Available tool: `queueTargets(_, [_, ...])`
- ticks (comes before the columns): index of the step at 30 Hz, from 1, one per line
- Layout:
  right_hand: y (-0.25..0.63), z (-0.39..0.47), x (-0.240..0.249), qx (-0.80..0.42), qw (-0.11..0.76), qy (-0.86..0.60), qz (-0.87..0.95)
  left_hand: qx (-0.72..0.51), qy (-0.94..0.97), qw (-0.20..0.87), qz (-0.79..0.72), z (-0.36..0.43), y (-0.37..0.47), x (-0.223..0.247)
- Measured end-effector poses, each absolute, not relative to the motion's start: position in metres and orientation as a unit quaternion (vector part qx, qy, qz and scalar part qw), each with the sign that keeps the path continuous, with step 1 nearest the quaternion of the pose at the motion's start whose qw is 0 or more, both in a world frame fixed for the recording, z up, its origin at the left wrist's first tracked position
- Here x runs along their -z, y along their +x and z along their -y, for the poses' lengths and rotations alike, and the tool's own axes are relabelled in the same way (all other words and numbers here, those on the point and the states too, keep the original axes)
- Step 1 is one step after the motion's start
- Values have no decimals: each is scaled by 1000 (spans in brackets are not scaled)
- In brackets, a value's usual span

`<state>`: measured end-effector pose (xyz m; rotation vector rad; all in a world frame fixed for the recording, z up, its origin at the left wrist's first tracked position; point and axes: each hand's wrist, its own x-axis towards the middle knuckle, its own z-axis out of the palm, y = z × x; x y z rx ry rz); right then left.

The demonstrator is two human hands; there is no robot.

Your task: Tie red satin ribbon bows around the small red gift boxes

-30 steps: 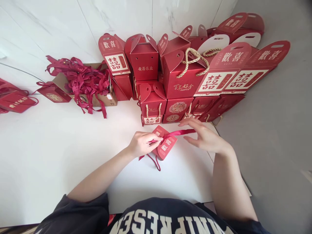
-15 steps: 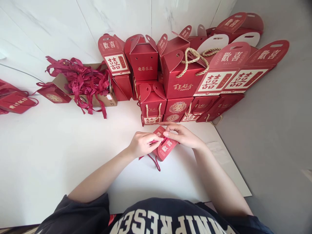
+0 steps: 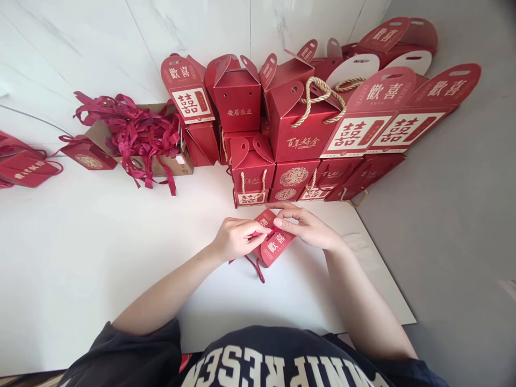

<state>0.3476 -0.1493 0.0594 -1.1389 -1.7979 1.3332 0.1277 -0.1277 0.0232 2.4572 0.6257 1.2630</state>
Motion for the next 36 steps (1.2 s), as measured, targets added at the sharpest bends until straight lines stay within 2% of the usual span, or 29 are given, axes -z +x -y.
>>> queueTargets(3, [346, 150, -56, -509, 311, -413, 688, -401, 862, 191, -245, 129, 127, -33])
queueTargets(7, [345, 150, -53, -504, 322, -411, 688, -246, 861, 308, -321, 132, 122, -64])
queueTargets(10, [346, 150, -53, -507, 323, -407, 688, -195, 844, 355, -351, 132, 115, -82])
queueTargets(17, [345, 151, -52, -493, 315, -422, 693, -177, 809, 412, -380, 132, 109, -92])
queueTargets(23, [345, 153, -55, -490, 321, -414, 697, -168, 816, 399, -384, 133, 111, -95])
queueTargets(36, [355, 160, -61, -469, 323, -426, 703, -104, 802, 442, -388, 124, 104, -96])
